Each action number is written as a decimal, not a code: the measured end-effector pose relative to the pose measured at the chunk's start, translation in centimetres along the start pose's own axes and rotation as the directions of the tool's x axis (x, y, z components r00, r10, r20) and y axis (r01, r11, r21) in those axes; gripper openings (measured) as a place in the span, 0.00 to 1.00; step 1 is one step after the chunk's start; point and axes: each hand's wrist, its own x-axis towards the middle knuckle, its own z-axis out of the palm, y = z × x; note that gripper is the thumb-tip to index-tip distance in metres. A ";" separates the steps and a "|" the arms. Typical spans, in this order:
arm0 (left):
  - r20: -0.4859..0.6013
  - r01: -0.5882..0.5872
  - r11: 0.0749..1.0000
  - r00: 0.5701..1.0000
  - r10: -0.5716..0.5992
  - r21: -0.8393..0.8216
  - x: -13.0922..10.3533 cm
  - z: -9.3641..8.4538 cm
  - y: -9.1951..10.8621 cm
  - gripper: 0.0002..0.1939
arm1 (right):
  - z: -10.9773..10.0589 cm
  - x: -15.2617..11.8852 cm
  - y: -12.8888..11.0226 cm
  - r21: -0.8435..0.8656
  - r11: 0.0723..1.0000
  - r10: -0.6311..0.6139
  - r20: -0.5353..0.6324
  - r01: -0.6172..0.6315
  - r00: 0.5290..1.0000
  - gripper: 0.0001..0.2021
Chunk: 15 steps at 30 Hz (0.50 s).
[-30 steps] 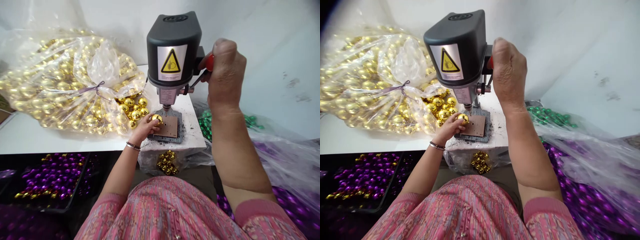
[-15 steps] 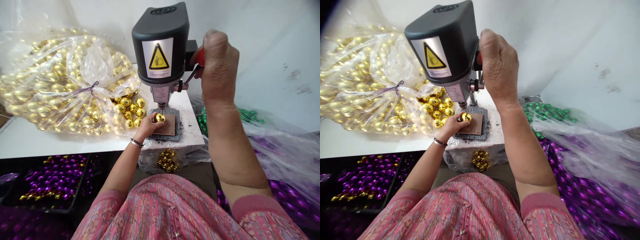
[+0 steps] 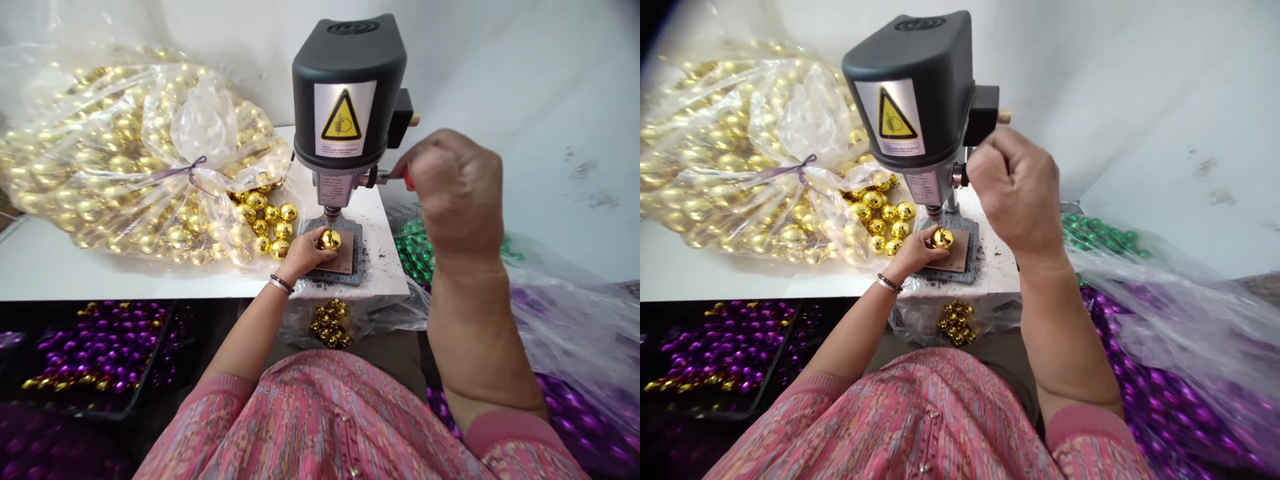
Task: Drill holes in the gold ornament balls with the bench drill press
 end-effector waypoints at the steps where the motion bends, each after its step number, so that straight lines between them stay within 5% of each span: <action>1: -0.005 0.002 1.000 1.000 -0.002 0.005 0.0 0.0 0.0 0.39 | -0.1 -0.7 -0.1 -0.029 1.000 0.011 0.002 -0.011 1.000 0.12; 7: -0.003 -0.011 1.000 1.000 0.011 -0.011 -0.1 0.2 -0.3 0.38 | 1.3 -3.4 0.7 -0.172 0.982 0.066 -0.073 -0.078 0.995 0.13; 10: -0.002 -0.019 1.000 1.000 0.019 -0.022 -0.1 0.2 -0.3 0.37 | 2.2 -4.5 1.8 -0.253 0.968 -0.044 -0.157 0.003 0.987 0.18; 15: -0.016 -0.024 1.000 1.000 0.024 -0.006 -0.2 0.2 -0.1 0.36 | 2.9 -6.1 3.7 -0.342 0.931 -0.184 -0.135 0.129 0.974 0.14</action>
